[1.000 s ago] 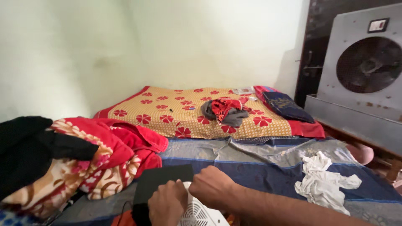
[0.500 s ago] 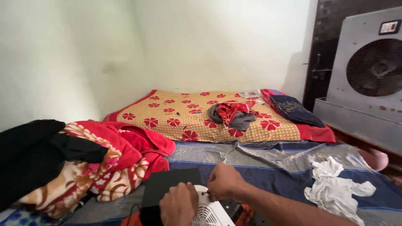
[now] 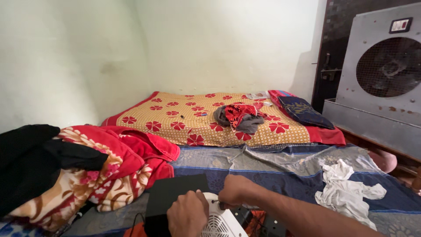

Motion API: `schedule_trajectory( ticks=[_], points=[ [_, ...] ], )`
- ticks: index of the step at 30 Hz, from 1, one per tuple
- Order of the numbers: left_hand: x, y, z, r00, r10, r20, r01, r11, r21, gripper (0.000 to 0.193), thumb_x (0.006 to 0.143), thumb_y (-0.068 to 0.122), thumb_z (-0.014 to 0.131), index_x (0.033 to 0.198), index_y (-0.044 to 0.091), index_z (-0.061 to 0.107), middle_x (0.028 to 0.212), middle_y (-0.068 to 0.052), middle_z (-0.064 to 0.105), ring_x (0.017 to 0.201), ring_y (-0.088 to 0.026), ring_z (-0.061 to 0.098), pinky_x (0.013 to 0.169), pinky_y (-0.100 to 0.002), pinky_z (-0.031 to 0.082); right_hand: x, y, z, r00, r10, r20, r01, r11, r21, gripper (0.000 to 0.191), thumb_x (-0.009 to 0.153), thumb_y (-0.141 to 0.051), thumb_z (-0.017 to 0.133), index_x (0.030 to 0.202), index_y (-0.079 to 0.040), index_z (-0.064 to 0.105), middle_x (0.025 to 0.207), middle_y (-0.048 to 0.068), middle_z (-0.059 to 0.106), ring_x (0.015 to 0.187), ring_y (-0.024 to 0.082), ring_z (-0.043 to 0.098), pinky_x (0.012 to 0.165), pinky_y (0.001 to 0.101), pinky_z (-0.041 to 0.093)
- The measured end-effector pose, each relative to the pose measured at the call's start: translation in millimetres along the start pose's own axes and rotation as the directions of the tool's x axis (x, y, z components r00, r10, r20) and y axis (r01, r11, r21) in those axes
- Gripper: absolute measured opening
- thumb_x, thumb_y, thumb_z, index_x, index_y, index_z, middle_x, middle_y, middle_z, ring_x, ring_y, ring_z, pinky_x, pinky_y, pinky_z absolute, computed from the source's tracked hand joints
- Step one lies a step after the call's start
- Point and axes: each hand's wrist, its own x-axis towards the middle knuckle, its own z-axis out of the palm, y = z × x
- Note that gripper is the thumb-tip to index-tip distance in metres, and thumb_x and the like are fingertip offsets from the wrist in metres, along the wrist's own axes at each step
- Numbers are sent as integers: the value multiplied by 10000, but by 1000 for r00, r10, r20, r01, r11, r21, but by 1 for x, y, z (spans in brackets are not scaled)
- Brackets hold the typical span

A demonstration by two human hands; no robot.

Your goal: The person sits on a bed and uses a screwdriver to unscrew and remove the rear panel of a small white electric appliance, working on the screws around its back cover.

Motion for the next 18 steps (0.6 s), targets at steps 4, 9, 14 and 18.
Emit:
schedule_trajectory(
  ticks=[4,9,14,18],
  points=[
    [-5,5,1,1000,-2,-11,2,1000,-5,483,983,409,431,839,87,761,895,-203,753,899,-414,739,842,-526,584,-22,-8,4,972,-202,-116,132,889,-438,222,767,-226,798,875,-32,780,899,207,732,862,351,728,735,417,564],
    [1,16,-4,990,-125,66,125,992,6,475,982,410,446,887,96,790,966,-202,744,964,-399,731,872,-507,583,-49,-7,24,805,-587,84,443,501,-743,153,932,-133,685,868,-34,782,867,203,747,823,384,751,677,497,580],
    [-2,23,-7,994,-75,74,71,996,52,481,1023,375,405,902,113,789,979,-172,760,972,-376,747,865,-483,602,-39,4,14,906,-416,-73,320,788,-525,296,820,-333,799,891,-48,774,849,214,717,835,413,707,709,489,557],
    [-5,26,-5,993,-91,76,91,996,14,468,1004,377,426,902,96,786,978,-195,747,974,-399,734,877,-499,589,-18,15,-2,964,-263,-40,259,962,-91,181,795,-165,743,876,-11,790,761,161,708,705,279,689,619,387,526]
  ],
)
